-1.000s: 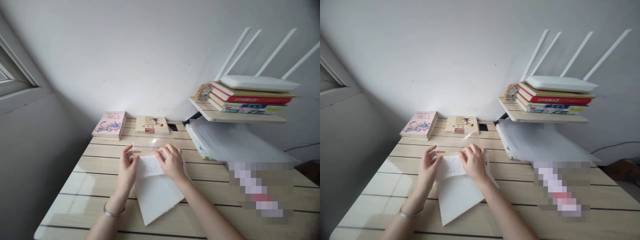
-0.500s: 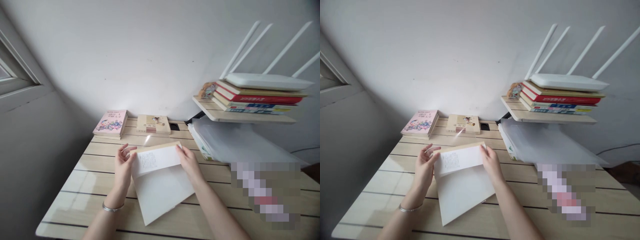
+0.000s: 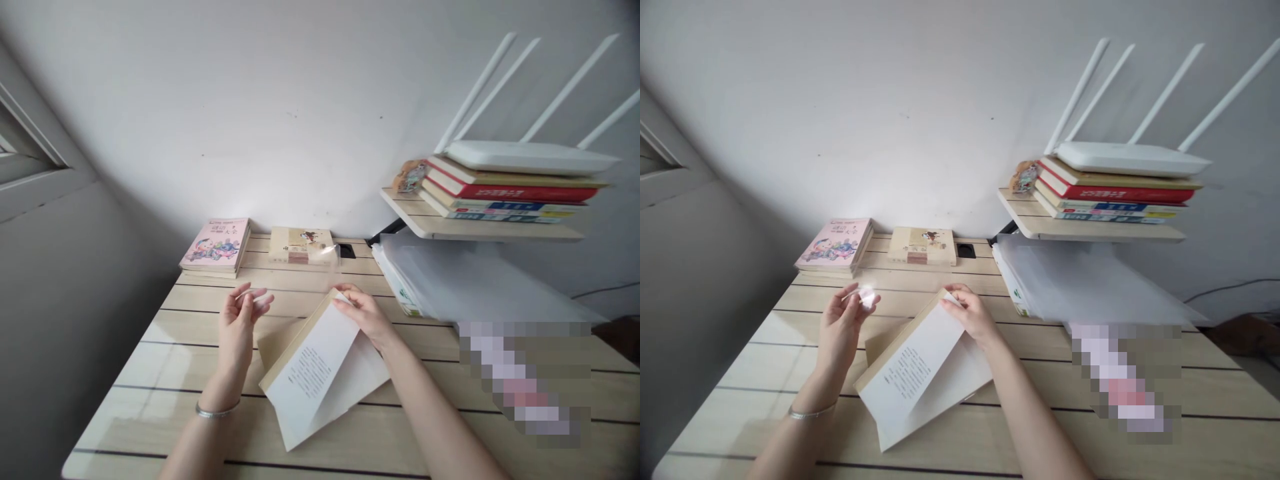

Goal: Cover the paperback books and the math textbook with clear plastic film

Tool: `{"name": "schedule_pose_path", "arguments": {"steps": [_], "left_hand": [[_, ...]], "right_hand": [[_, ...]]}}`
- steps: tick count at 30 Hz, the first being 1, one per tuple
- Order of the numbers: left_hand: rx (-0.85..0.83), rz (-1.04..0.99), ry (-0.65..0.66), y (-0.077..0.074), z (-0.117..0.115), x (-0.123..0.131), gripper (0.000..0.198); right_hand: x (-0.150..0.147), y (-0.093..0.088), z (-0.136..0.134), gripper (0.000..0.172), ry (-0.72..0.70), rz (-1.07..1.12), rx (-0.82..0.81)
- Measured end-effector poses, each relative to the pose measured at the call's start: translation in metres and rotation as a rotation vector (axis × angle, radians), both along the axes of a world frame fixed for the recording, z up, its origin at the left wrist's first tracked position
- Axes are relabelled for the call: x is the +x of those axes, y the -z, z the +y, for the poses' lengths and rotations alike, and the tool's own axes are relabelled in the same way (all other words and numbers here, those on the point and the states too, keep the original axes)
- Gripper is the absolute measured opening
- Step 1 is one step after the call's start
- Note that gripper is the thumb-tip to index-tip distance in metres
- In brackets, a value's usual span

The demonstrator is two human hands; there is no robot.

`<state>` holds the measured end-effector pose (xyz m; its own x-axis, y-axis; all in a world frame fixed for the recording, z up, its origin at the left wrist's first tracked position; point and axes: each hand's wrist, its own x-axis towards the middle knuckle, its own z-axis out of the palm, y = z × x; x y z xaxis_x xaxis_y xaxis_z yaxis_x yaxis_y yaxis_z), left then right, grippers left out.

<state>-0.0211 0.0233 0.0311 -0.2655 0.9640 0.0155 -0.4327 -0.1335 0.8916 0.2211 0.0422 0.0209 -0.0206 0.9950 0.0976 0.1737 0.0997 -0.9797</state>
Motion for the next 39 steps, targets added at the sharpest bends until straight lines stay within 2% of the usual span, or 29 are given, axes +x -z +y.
{"name": "schedule_pose_path", "arguments": {"steps": [6,11,13,19,25,32,39], "left_hand": [[-0.048,0.011,-0.048,-0.001,0.0,-0.002,0.043],[-0.219,0.102,0.138,0.003,-0.005,-0.006,0.057],[-0.222,0.107,0.165,0.004,-0.005,-0.006,0.058],[-0.179,0.217,0.044,0.005,-0.001,-0.001,0.039],[-0.186,0.243,0.007,0.008,0.004,0.002,0.032],[-0.187,0.15,0.019,0.015,0.009,-0.002,0.034],[-0.141,0.14,0.061,0.015,0.006,-0.006,0.052]], "right_hand": [[-0.006,0.001,0.002,0.041,0.141,0.067,-0.013],[-0.01,0.005,0.004,0.039,0.223,0.149,-0.031],[-0.009,0.004,0.002,0.038,0.208,0.188,-0.059],[0.0,-0.003,-0.004,0.037,0.007,0.221,-0.148],[0.011,-0.004,-0.005,0.034,-0.093,0.053,-0.123],[0.006,0.007,-0.002,0.026,-0.068,-0.015,-0.175],[0.002,0.01,-0.001,0.027,-0.004,0.001,-0.257]]}}
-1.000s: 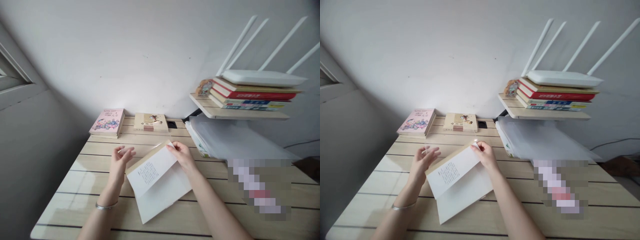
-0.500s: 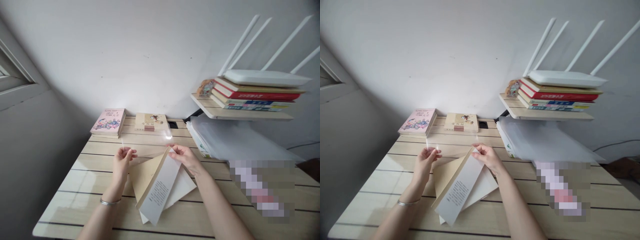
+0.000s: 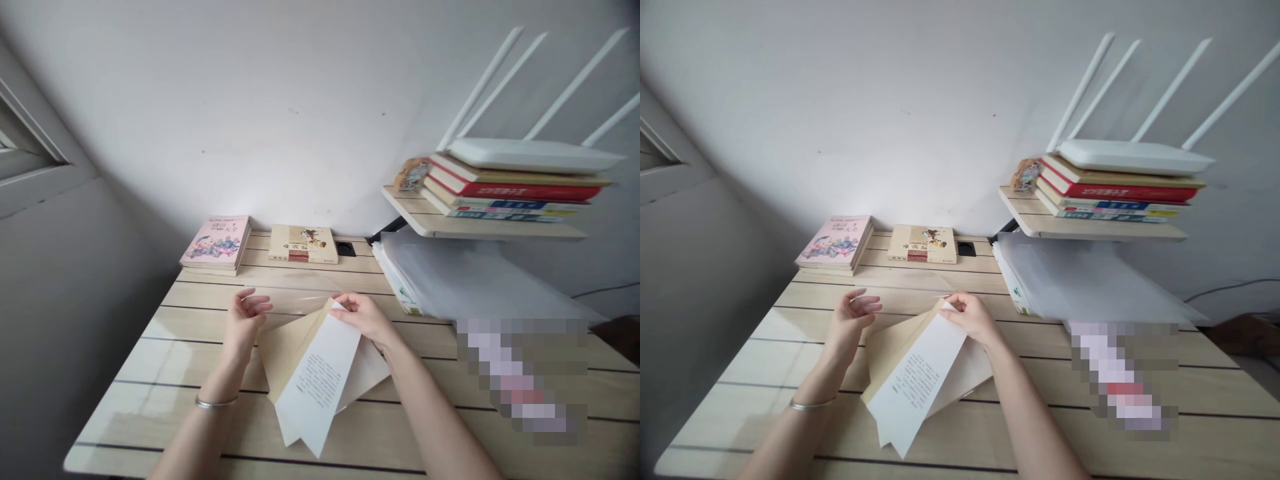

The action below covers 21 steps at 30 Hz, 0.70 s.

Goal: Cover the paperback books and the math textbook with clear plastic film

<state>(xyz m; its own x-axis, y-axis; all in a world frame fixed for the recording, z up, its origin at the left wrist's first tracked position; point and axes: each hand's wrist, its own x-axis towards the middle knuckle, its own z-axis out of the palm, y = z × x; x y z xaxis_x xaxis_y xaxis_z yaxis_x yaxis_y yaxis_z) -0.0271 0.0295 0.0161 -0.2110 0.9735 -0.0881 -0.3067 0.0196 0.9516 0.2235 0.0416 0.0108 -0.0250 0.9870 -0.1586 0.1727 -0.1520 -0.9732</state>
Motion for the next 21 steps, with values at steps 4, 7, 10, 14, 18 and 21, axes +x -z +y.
{"name": "schedule_pose_path", "arguments": {"steps": [4,7,10,14,18,21], "left_hand": [[0.019,0.027,-0.007,-0.001,-0.002,0.002,0.051],[0.045,0.072,-0.008,-0.002,-0.003,0.004,0.05],[0.06,0.093,0.004,-0.003,-0.005,0.005,0.05],[0.067,0.103,0.029,-0.004,-0.009,0.005,0.052],[0.083,0.091,0.065,-0.004,-0.012,0.005,0.055],[0.059,0.078,0.096,-0.004,-0.014,0.004,0.058]], "right_hand": [[0.0,0.003,0.0,0.029,0.028,-0.029,-0.026],[-0.001,0.005,0.0,0.033,0.07,-0.047,-0.016],[-0.003,0.008,0.001,0.034,0.113,-0.047,0.044],[-0.006,0.017,0.003,0.032,0.172,-0.078,0.118],[-0.009,0.023,0.004,0.027,0.221,-0.178,0.225],[-0.013,0.022,0.002,0.023,0.254,-0.294,0.309]]}}
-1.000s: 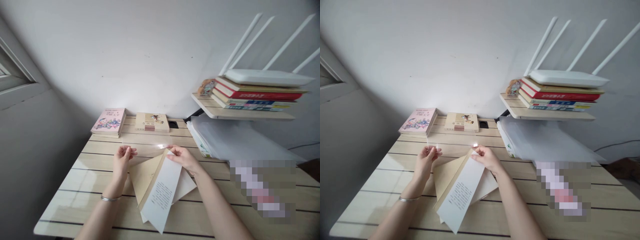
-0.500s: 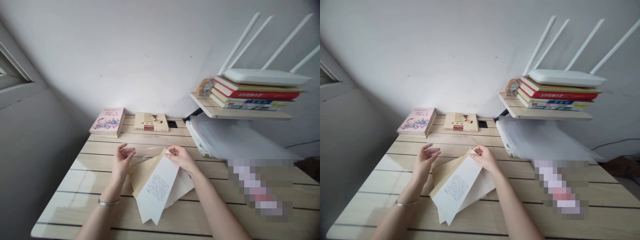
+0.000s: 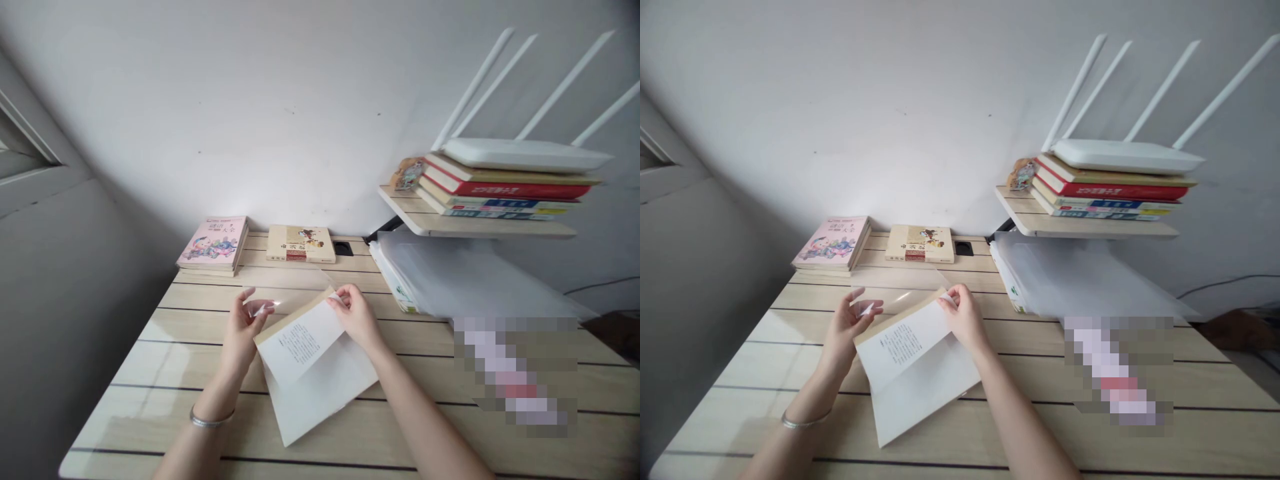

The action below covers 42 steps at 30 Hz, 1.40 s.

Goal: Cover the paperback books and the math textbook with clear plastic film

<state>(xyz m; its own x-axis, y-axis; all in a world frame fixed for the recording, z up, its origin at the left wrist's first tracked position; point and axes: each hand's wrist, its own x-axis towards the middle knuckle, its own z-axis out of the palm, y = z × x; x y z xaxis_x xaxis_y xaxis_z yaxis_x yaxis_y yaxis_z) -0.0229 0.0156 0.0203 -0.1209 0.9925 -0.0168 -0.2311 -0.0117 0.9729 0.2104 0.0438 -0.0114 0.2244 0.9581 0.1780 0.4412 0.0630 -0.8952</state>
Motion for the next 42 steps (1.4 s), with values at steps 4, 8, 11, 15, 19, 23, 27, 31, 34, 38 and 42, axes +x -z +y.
{"name": "schedule_pose_path", "arguments": {"steps": [4,8,11,15,19,23,27,31,34,38,42], "left_hand": [[-0.079,0.02,0.03,-0.005,-0.002,-0.004,0.059],[-0.187,-0.042,0.112,-0.019,-0.007,-0.011,0.051],[-0.209,-0.069,0.162,-0.023,-0.01,-0.015,0.052],[-0.14,0.036,0.075,-0.012,-0.015,-0.01,0.06],[-0.111,0.126,-0.062,0.001,-0.019,0.001,0.062],[-0.111,0.179,-0.156,0.004,-0.023,0.01,0.065],[-0.11,0.203,-0.242,0.007,-0.024,0.014,0.061],[-0.133,0.123,-0.263,0.008,-0.026,0.014,0.059],[-0.164,0.063,-0.211,0.007,-0.028,0.012,0.055],[-0.178,0.066,-0.194,0.005,-0.029,0.01,0.054],[-0.168,0.123,-0.226,0.005,-0.027,0.011,0.053]], "right_hand": [[-0.004,-0.001,0.001,0.018,0.029,-0.156,0.141],[-0.005,0.004,0.004,0.013,0.048,-0.28,0.281],[-0.004,0.007,0.007,0.012,0.05,-0.308,0.293],[-0.002,0.008,0.007,0.013,0.033,-0.306,0.274],[0.001,0.008,0.006,0.015,0.029,-0.267,0.242],[0.002,0.005,0.004,0.016,0.031,-0.23,0.181],[0.001,0.003,0.001,0.017,0.045,-0.2,0.126],[0.0,0.006,0.002,0.016,0.065,-0.17,0.128],[0.0,0.007,0.002,0.017,0.069,-0.17,0.126],[0.0,0.006,0.002,0.018,0.071,-0.167,0.12],[0.001,0.006,0.002,0.018,0.065,-0.141,0.109]]}}
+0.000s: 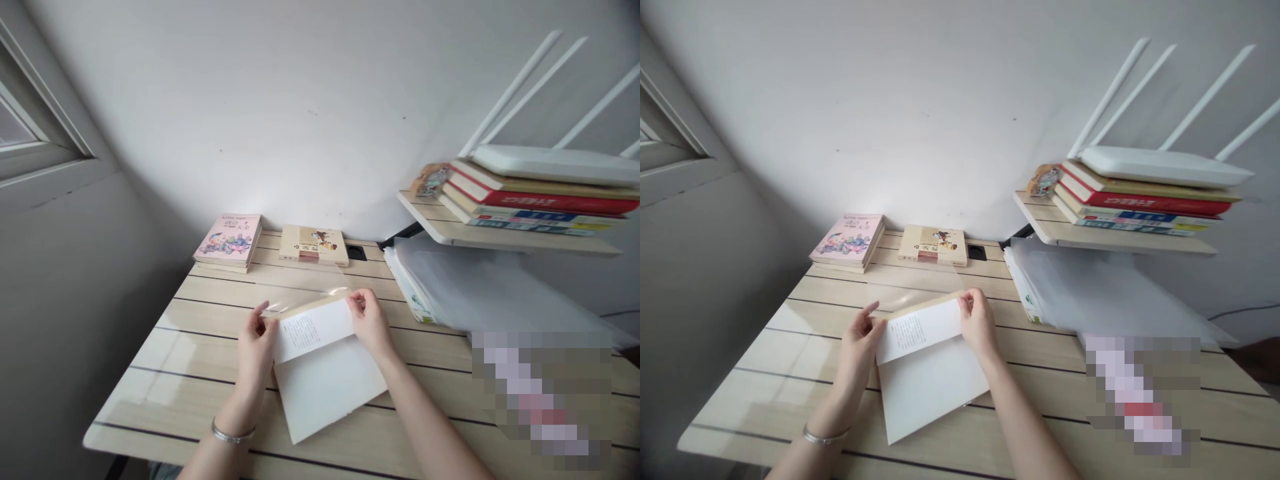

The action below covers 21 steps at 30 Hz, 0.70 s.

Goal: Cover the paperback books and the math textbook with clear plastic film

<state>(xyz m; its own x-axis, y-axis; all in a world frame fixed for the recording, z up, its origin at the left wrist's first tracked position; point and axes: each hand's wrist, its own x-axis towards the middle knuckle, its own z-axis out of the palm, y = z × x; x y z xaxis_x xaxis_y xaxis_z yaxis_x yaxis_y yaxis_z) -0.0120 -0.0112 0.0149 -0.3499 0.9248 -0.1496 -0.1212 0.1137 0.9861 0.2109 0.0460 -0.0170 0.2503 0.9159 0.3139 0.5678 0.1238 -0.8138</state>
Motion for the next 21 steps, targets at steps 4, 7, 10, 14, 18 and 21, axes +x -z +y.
{"name": "schedule_pose_path", "arguments": {"steps": [4,7,10,14,18,21], "left_hand": [[-0.014,0.048,-0.052,0.002,0.003,0.002,0.051],[-0.019,0.062,-0.058,0.004,0.004,0.003,0.049],[-0.013,0.066,-0.065,0.004,0.004,0.004,0.046],[-0.012,0.089,-0.07,0.005,0.004,0.004,0.04],[-0.004,0.147,-0.075,0.007,0.005,0.004,0.033],[0.013,0.163,-0.055,0.006,0.002,0.004,0.029]], "right_hand": [[0.001,0.003,0.001,0.019,0.01,0.018,-0.011],[0.002,0.005,0.002,0.021,0.012,0.043,-0.019],[0.002,0.007,0.003,0.027,0.009,0.091,-0.02],[0.003,0.009,0.005,0.032,-0.001,0.15,-0.013],[0.003,0.011,0.005,0.029,0.008,0.155,-0.013],[0.003,0.012,0.005,0.026,0.003,0.151,-0.012]]}}
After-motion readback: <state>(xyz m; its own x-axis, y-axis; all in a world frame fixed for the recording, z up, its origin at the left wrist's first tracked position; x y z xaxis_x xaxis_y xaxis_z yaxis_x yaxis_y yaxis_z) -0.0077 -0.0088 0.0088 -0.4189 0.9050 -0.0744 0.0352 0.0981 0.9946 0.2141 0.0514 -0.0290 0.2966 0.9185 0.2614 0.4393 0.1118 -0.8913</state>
